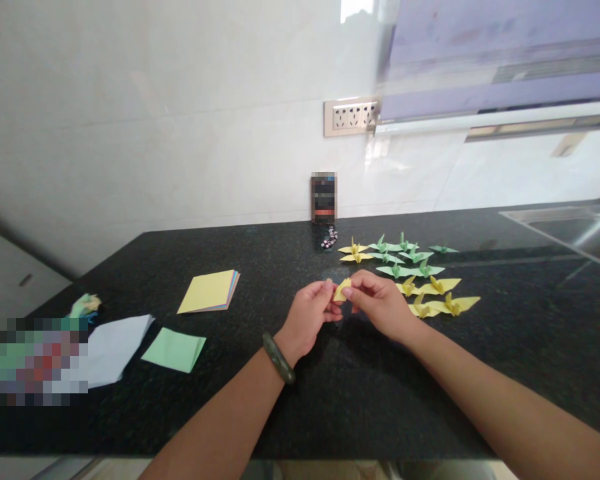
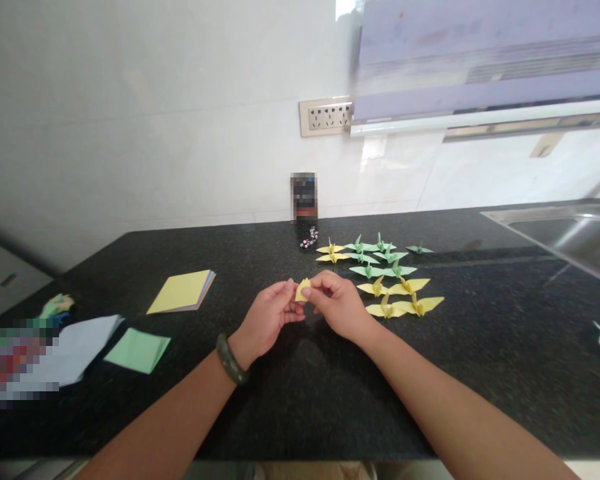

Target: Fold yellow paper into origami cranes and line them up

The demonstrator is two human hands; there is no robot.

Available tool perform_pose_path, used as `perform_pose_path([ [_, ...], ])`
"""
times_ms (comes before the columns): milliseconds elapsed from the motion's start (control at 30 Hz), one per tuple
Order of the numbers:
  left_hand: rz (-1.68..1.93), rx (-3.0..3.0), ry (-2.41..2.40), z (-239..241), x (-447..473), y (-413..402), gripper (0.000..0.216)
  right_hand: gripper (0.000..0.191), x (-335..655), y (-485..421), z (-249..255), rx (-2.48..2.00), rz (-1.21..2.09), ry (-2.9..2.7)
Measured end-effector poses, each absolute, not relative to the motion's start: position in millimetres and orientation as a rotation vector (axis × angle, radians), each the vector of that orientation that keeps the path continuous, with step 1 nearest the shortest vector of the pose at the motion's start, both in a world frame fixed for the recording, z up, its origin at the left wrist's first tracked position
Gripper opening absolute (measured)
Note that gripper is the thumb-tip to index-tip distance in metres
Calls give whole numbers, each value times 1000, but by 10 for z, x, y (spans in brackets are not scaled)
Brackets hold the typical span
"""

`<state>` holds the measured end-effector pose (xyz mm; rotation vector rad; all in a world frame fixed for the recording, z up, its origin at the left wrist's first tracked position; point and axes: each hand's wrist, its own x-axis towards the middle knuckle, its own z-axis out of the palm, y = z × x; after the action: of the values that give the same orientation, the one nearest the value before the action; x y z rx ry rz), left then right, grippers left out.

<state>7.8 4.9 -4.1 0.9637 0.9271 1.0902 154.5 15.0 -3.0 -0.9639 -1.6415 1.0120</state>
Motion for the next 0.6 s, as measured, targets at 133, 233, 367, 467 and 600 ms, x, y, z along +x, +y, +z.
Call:
perform_pose_path([
  [133, 1184, 1115, 990, -59, 94, 48, 26, 21, 1518, 167, -35, -1002, 1111, -1491],
  [233, 1209, 1074, 995, -54, 106, 51, 24, 27, 1495, 169, -40, -970, 1151, -1367],
  [367, 1257, 1022, 997, -43, 118, 55, 23, 24, 1500, 171, -68, -1025, 1042, -1426],
  [467, 1281, 1063, 988, -56, 117, 56, 24, 21, 1513, 177, -94, -1086, 946, -1501],
  [600, 1305, 1145, 1023, -90, 109, 56, 20, 19, 1515, 180, -101, -1098, 903, -1541],
])
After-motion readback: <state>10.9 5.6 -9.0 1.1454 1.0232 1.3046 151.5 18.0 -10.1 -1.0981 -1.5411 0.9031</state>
